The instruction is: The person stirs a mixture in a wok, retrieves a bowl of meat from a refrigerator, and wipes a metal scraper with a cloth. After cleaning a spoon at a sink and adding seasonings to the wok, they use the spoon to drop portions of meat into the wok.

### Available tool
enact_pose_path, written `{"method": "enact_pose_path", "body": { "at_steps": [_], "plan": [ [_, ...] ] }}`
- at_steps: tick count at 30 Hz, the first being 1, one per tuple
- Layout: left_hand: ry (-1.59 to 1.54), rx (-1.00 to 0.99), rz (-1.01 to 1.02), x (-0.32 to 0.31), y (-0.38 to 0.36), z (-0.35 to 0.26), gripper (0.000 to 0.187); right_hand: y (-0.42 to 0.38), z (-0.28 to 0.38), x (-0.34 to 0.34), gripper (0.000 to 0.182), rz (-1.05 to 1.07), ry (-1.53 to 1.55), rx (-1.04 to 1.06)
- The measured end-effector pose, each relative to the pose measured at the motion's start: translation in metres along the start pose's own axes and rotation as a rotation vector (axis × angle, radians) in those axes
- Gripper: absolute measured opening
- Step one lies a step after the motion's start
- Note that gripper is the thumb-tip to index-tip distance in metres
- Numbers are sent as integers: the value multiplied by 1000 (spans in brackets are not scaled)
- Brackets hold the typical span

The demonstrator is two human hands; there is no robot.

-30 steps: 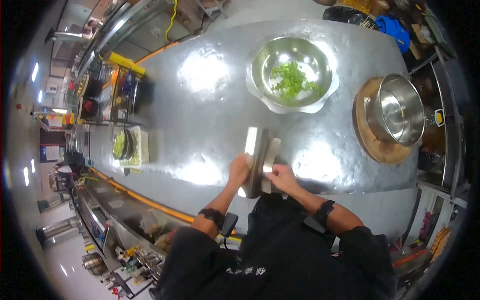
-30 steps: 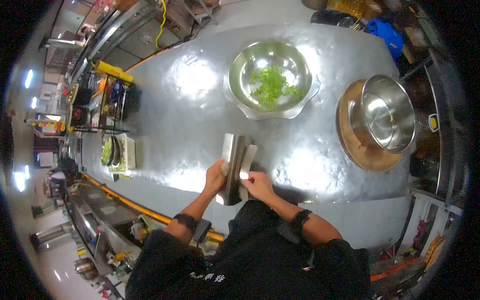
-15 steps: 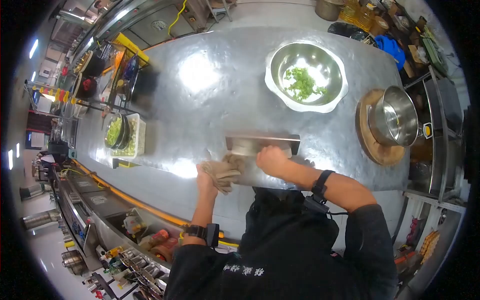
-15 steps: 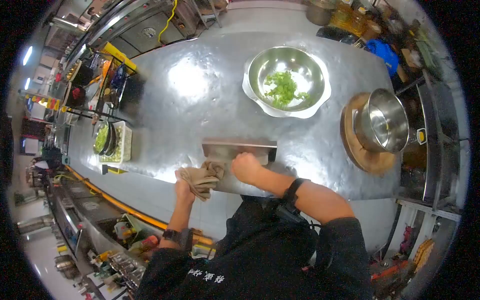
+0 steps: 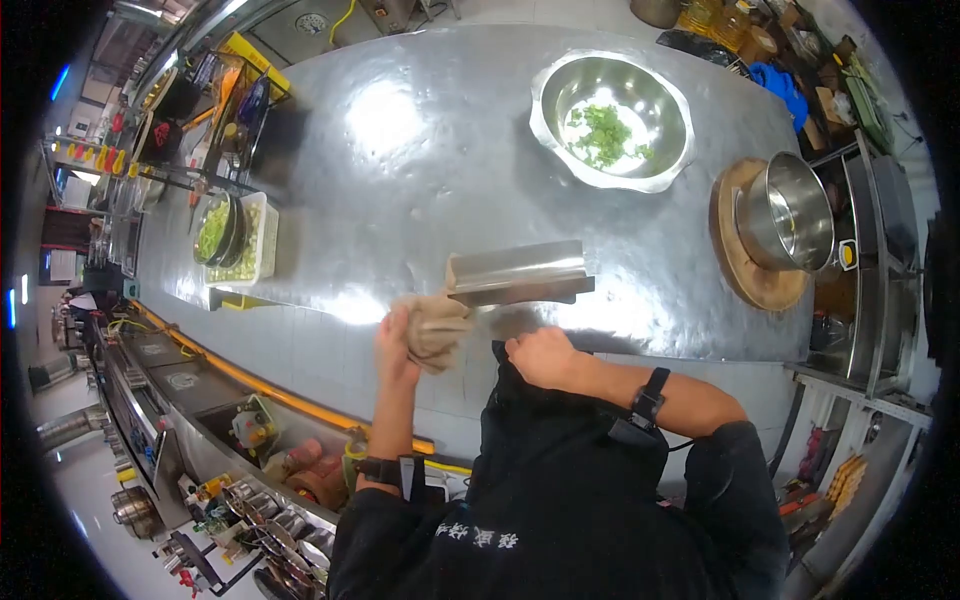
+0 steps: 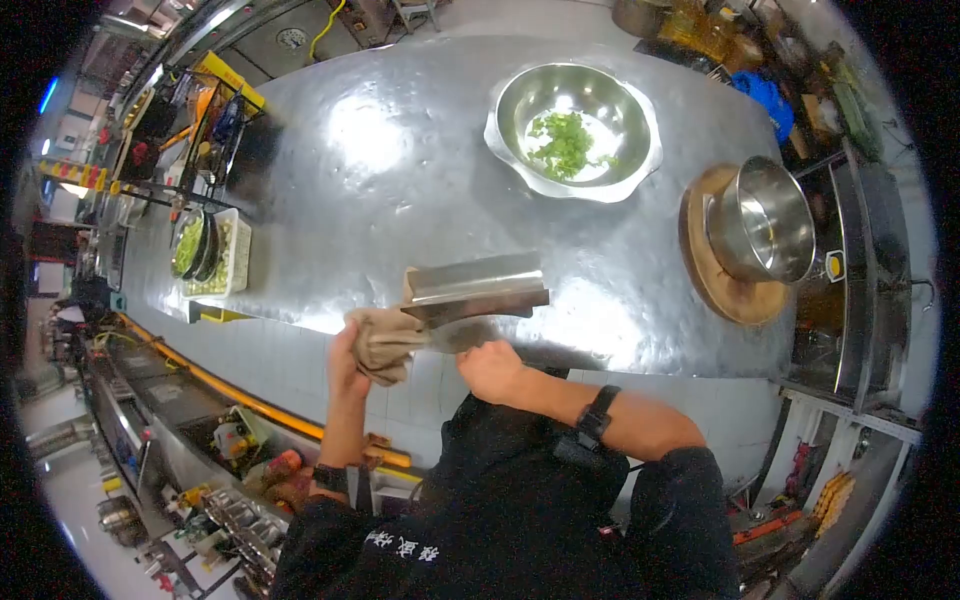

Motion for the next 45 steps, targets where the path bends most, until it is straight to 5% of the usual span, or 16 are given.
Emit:
{"method": "enact_pose_path", "body": {
  "at_steps": [4, 8, 13, 19, 23, 26, 29, 33, 36, 37, 40, 43, 45],
  "plan": [
    [241, -257, -453, 0, -37, -50, 26, -13, -1, 22, 18, -70, 117, 73],
    [84, -453, -598, 0, -61, -94, 20, -25, -10, 37, 18, -213, 375, 130],
    [117, -605, -445, -10, -72, -143, 30, -36, -31, 44, 16, -423, 365, 138],
    [516, -495, -167, -83, -80, -90, 27, -48, -63, 80, 26, -670, 697, -98],
    [284, -364, 260, -136, -81, -79, 20, -55, -37, 110, 27, -778, 812, 206],
    [149, -258, 368, -147, -81, -84, 15, -57, -21, 127, 28, -793, 717, 292],
    [112, -189, 341, -138, -77, -95, 13, -64, -26, 137, 28, -826, 578, 338],
    [509, -166, 243, -91, -39, -70, 8, -78, -17, 157, 26, -856, 404, 281],
    [1219, -658, 83, -99, -33, -68, 12, -57, -31, 146, 25, -700, 192, 86],
    [1283, -641, 42, -96, -21, -60, 19, -45, -40, 140, 26, -639, 95, 10],
    [1717, -1154, -413, -116, -28, -59, 23, -17, -49, 134, 28, -672, -201, 24],
    [1499, -1194, 111, -113, -3, -17, 27, -9, -43, 112, 32, -838, -245, 230],
    [1550, -1138, 78, -108, -3, -4, 24, -9, -27, 84, 33, -767, -196, 308]
  ]
}}
Point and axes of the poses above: each hand's wrist, its own y-axis towards the middle knuckle, its own x-axis out of the back of the hand, z = x × y, the point moved 6 cm from there along y, towards the middle knuckle, and after that the axes turned 14 degrees about y, right-handed, at the moved point
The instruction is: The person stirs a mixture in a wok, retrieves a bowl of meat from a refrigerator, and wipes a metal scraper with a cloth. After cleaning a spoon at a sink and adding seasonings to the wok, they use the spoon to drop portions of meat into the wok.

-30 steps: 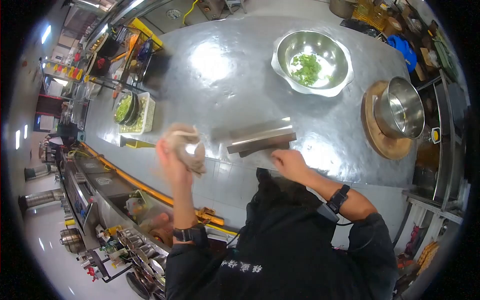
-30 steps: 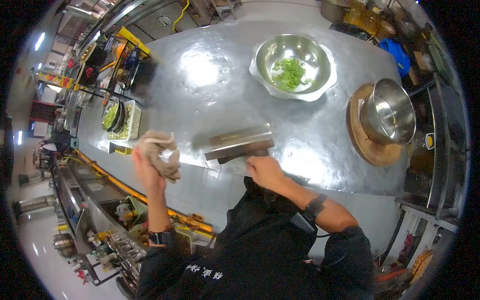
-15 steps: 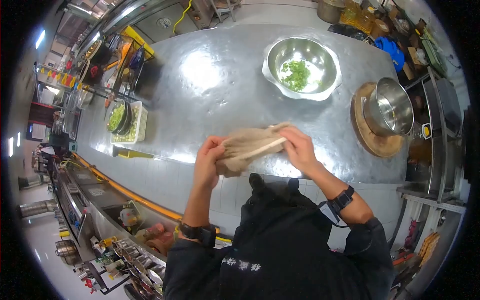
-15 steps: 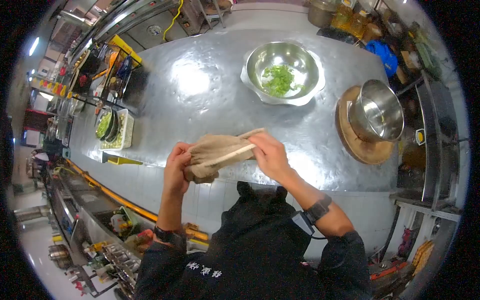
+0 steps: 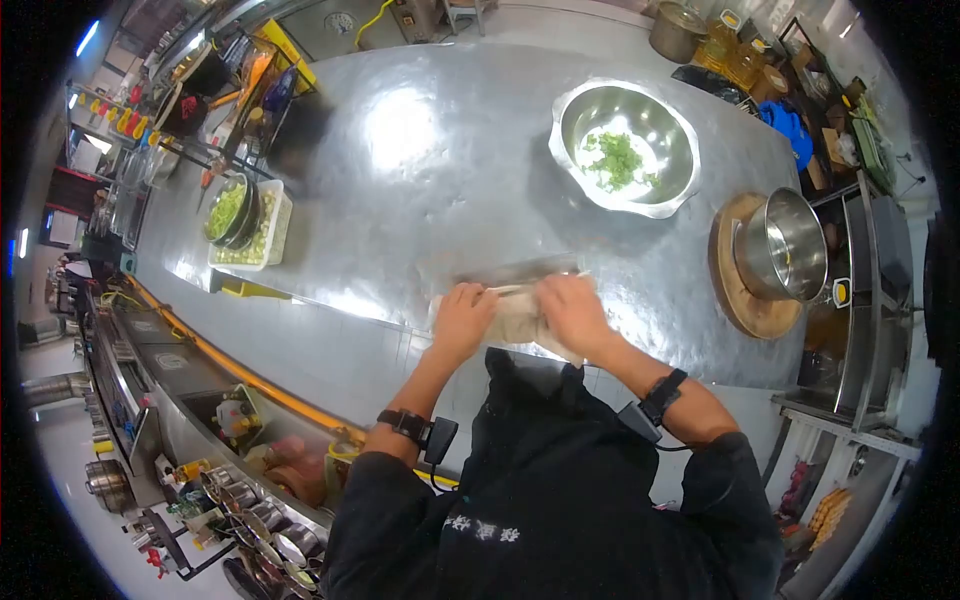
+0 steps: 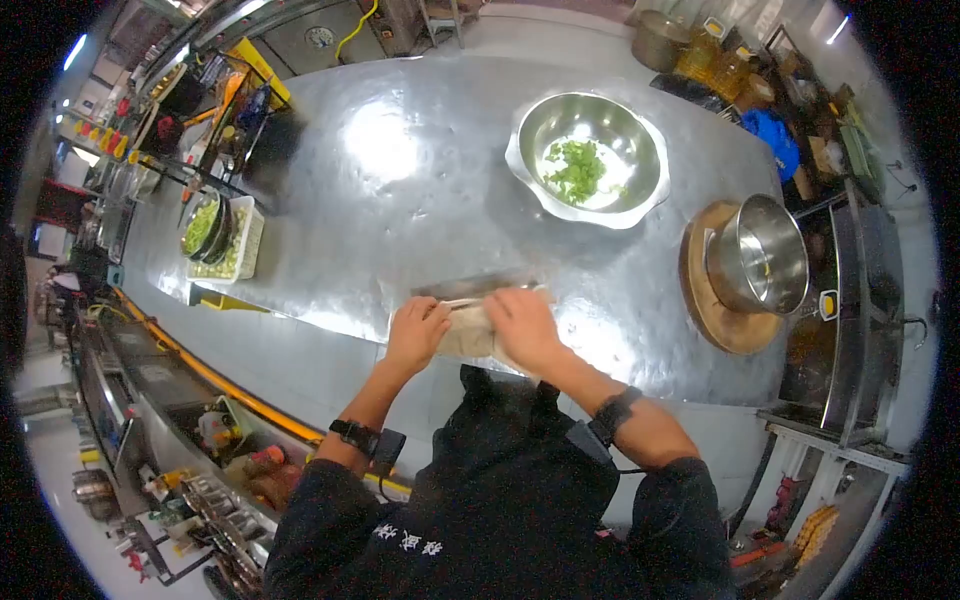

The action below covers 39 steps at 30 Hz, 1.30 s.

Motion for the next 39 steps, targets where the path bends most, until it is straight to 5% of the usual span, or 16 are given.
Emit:
{"method": "enact_pose_path", "body": {
  "at_steps": [7, 13, 19, 22, 39],
  "plan": [
    [166, -38, 179, -21, 9, -4, 17, 6, -14, -45, 25, 277, -59, -126],
    [10, 138, 433, -19, 37, 10, 37, 26, -39, -59, 42, 447, -33, -345],
    [-33, 94, 606, -33, 46, 17, 38, 41, -42, -60, 49, 644, -76, -514],
    [15, -87, 608, -32, 44, 11, 27, 41, -38, -57, 48, 561, -57, -414],
    [-179, 8, 714, -66, 55, 33, 39, 67, -62, -70, 49, 840, 174, -533]
  ]
}}
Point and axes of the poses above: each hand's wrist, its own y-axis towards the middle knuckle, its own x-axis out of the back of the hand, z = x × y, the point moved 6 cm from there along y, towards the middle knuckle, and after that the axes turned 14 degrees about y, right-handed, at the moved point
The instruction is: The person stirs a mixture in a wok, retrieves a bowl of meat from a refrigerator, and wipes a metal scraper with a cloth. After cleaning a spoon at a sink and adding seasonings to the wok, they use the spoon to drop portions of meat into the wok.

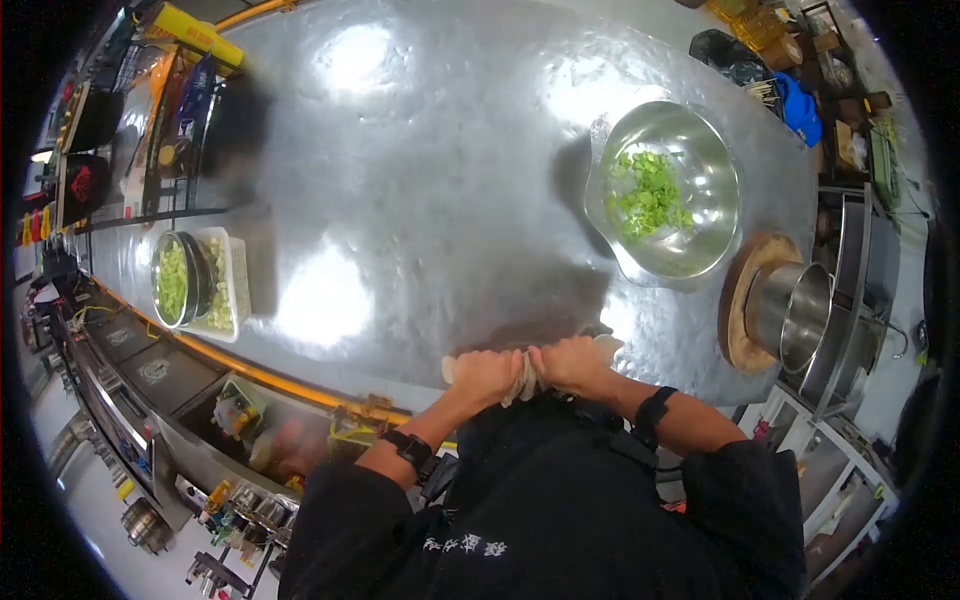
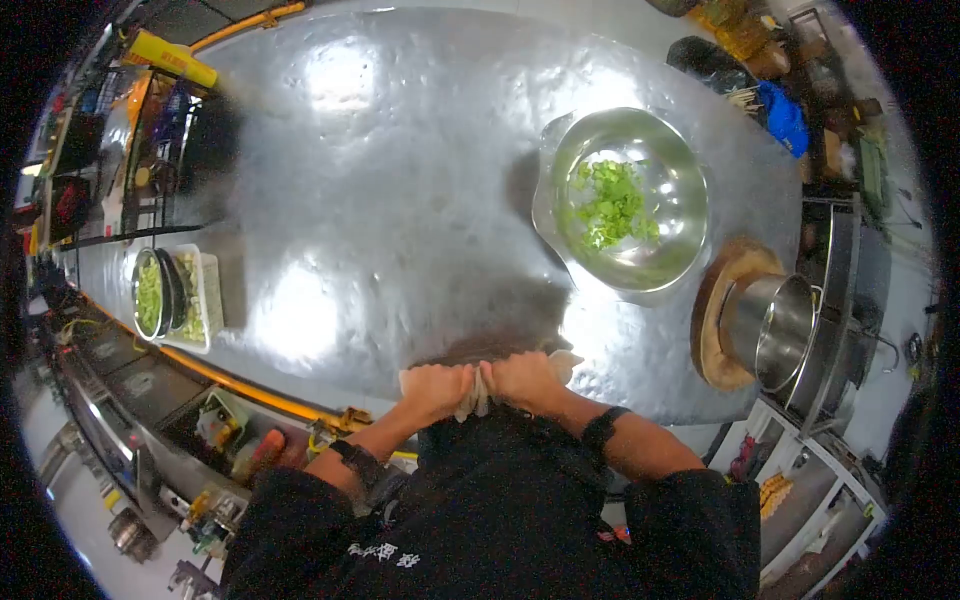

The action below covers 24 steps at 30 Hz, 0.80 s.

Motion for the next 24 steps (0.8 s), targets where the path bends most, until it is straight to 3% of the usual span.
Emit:
{"method": "enact_pose_path", "body": {
  "at_steps": [8, 10, 11, 14, 17, 20, 23, 24],
  "plan": [
    [17, -27, 6, -8, 5, 5, 30, 8, -5, -2, 49, 41, 34, -74],
    [-30, 17, -75, 9, 7, 6, 37, 13, -5, 7, 50, -26, -19, 29],
    [-48, 84, 6, 16, 11, 11, 38, 15, -3, 12, 50, -65, -51, 87],
    [127, -66, -180, 52, 8, 1, 42, 12, 6, 35, 49, -210, -55, 57],
    [274, -123, -381, 45, -4, -13, 47, 6, 3, 24, 49, -224, -63, 23],
    [182, -5, -195, 21, 4, -4, 49, 3, 9, 31, 45, -288, -74, 157],
    [166, -17, 28, 22, 2, -6, 46, 2, -5, 14, 37, -108, 34, 76],
    [175, -32, 74, 22, 3, -4, 45, -3, 0, 19, 38, -136, -47, 180]
  ]
}}
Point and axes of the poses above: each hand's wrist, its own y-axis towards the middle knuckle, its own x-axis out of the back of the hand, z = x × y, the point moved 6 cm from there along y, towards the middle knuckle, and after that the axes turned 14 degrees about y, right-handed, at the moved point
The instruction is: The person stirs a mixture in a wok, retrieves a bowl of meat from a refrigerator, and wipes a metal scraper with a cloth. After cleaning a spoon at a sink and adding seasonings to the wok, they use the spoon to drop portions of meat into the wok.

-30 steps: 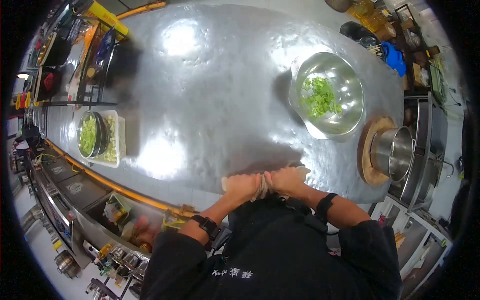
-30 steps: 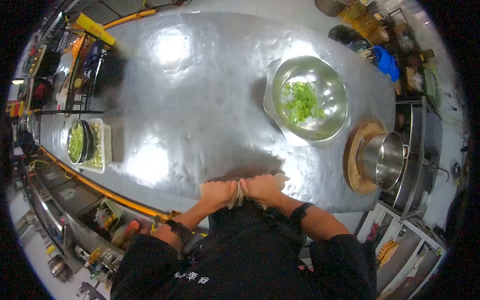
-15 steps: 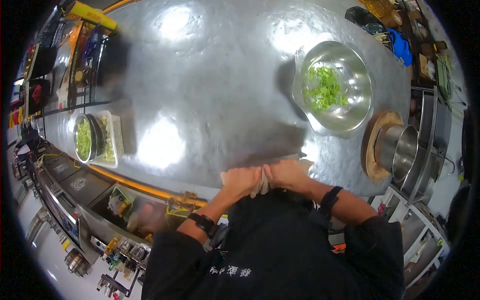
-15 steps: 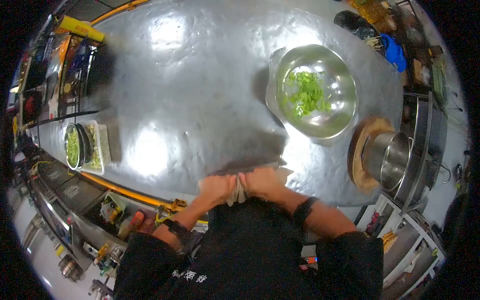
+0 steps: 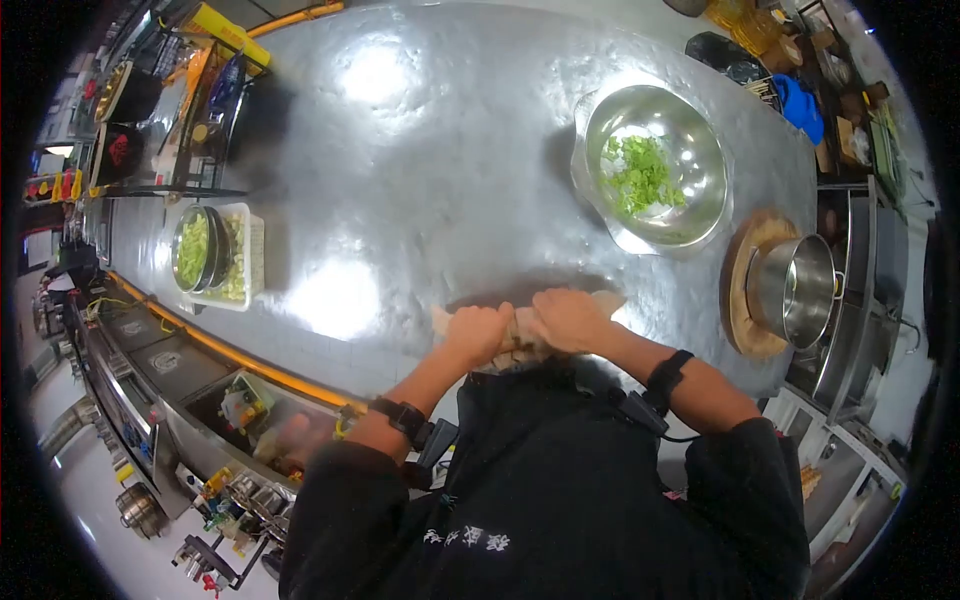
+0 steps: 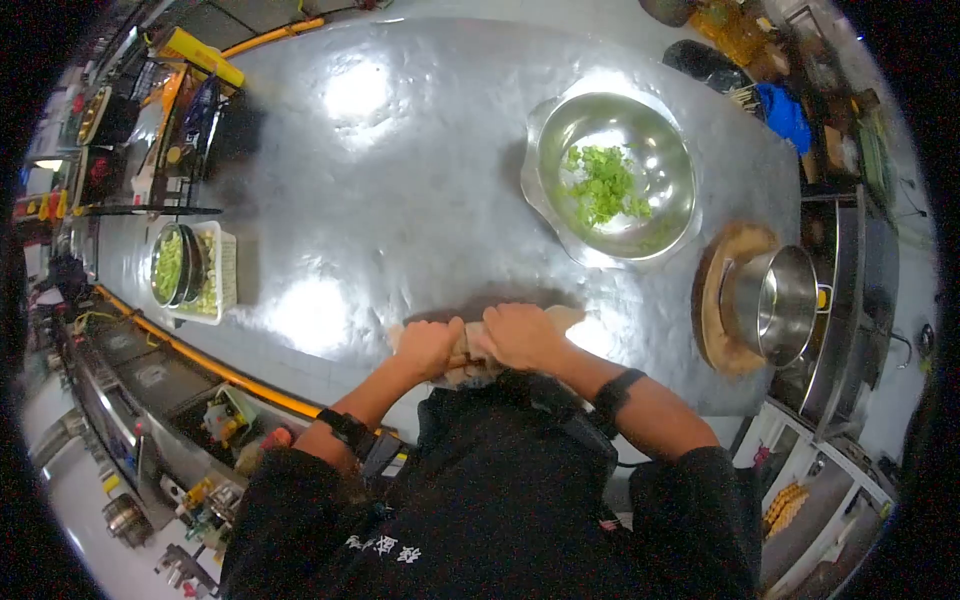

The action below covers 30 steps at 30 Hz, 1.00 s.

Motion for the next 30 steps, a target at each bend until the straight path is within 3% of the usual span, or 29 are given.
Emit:
{"method": "enact_pose_path", "body": {
  "at_steps": [2, 3, 6, 9, 12, 15, 24, 27, 30],
  "plan": [
    [-19, -29, 28, 6, 2, 1, 44, -18, 18, 10, 51, -37, -146, 211],
    [-30, -50, 53, 6, 1, 0, 44, -19, 21, 10, 66, 50, -192, 60],
    [-77, -60, 42, 3, 5, 2, 40, -13, 5, -8, 48, 45, -134, 42],
    [-83, -46, 12, -7, -2, -3, 37, -14, -4, -20, 28, 179, -146, -36],
    [-80, -50, 93, -14, -3, -7, 34, -14, -5, -28, 18, 160, -46, 45],
    [-130, -78, 90, -3, 3, -1, 33, -5, -5, -20, 16, 293, -19, -40],
    [-192, -115, 192, -19, 8, 2, 29, 5, -10, -25, 14, 367, 68, -44],
    [-236, -133, 211, -26, 9, 1, 28, 4, -11, -28, 12, 353, 88, -65],
    [-234, -131, 212, -30, 11, 3, 31, 0, -12, -34, 14, 200, 79, 19]
  ]
}}
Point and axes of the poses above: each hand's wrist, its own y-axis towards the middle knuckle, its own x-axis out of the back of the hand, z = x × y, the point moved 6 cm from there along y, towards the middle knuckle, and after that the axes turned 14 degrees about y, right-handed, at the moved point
